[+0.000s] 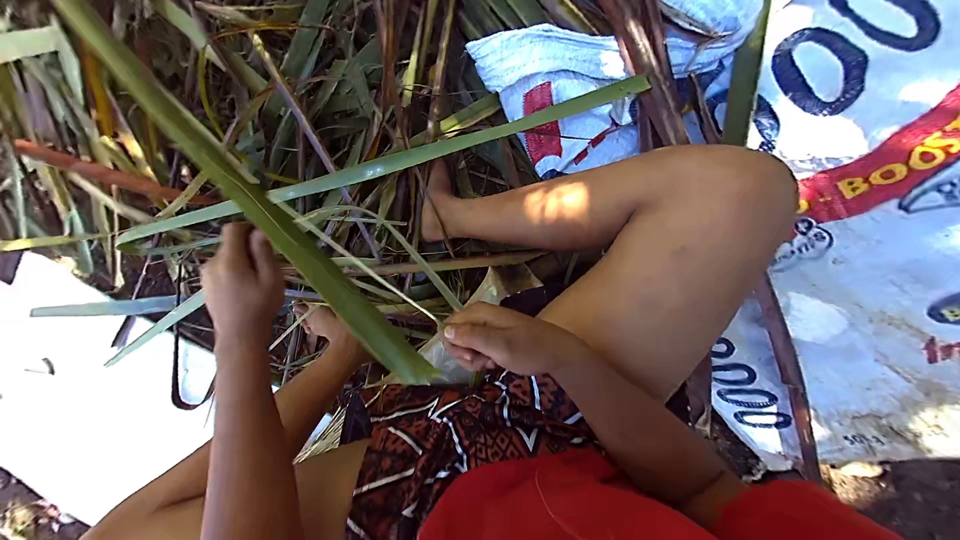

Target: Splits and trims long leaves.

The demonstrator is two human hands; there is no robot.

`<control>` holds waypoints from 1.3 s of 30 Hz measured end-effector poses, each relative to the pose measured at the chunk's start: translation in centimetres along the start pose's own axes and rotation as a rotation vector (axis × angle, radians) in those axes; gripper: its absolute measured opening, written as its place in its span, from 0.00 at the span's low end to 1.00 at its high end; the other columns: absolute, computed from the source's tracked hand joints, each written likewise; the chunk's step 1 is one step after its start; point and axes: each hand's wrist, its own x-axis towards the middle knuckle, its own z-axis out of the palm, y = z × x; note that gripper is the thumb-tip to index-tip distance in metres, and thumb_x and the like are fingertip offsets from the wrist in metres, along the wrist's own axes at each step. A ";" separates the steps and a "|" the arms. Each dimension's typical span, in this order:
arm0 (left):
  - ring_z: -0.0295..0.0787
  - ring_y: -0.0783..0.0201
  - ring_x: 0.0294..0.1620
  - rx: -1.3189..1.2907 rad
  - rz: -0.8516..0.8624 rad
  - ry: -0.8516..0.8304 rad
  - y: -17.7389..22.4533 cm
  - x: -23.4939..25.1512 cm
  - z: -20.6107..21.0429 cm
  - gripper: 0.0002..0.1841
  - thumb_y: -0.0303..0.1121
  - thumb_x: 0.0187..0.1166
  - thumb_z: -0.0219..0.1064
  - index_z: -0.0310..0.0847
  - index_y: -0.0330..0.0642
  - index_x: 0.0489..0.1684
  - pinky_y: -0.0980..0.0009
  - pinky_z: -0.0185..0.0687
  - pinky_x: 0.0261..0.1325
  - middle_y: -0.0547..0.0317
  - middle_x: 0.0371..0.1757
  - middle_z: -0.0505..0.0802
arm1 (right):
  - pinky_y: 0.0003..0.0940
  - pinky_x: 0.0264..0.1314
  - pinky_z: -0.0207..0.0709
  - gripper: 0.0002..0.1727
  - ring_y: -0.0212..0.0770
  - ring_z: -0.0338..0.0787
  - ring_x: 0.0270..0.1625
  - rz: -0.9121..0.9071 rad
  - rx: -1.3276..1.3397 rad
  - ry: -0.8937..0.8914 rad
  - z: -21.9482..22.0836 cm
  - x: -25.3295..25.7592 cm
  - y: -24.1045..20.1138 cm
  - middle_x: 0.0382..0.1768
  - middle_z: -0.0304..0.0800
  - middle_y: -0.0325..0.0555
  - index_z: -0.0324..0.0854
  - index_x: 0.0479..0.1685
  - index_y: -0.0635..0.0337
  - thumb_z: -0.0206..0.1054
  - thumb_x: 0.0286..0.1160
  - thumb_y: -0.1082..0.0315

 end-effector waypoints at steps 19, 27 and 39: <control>0.88 0.45 0.23 -0.243 0.446 -0.020 3.9 0.0 8.6 0.23 0.42 0.85 0.49 0.84 0.28 0.46 0.48 0.80 0.24 0.44 0.27 0.88 | 0.58 0.63 0.81 0.30 0.62 0.91 0.57 0.097 -0.867 0.685 0.0 5.0 -1.0 0.58 0.91 0.64 0.68 0.86 0.61 0.60 0.82 0.80; 0.88 0.42 0.26 -0.333 0.308 -0.043 3.3 0.1 8.2 0.21 0.39 0.88 0.50 0.80 0.24 0.52 0.44 0.81 0.31 0.40 0.27 0.87 | 0.15 0.34 0.79 0.13 0.21 0.82 0.26 -0.003 -0.215 0.454 -0.4 2.5 -0.8 0.25 0.82 0.31 0.74 0.55 0.67 0.44 0.87 0.76; 0.90 0.28 0.40 -0.247 0.106 -0.237 0.0 3.2 7.4 0.23 0.39 0.93 0.51 0.78 0.20 0.46 0.33 0.80 0.44 0.29 0.32 0.88 | 0.09 0.26 0.64 0.08 0.12 0.70 0.21 0.132 -0.075 0.397 1.2 -5.5 -1.5 0.21 0.74 0.16 0.76 0.44 0.48 0.51 0.84 0.67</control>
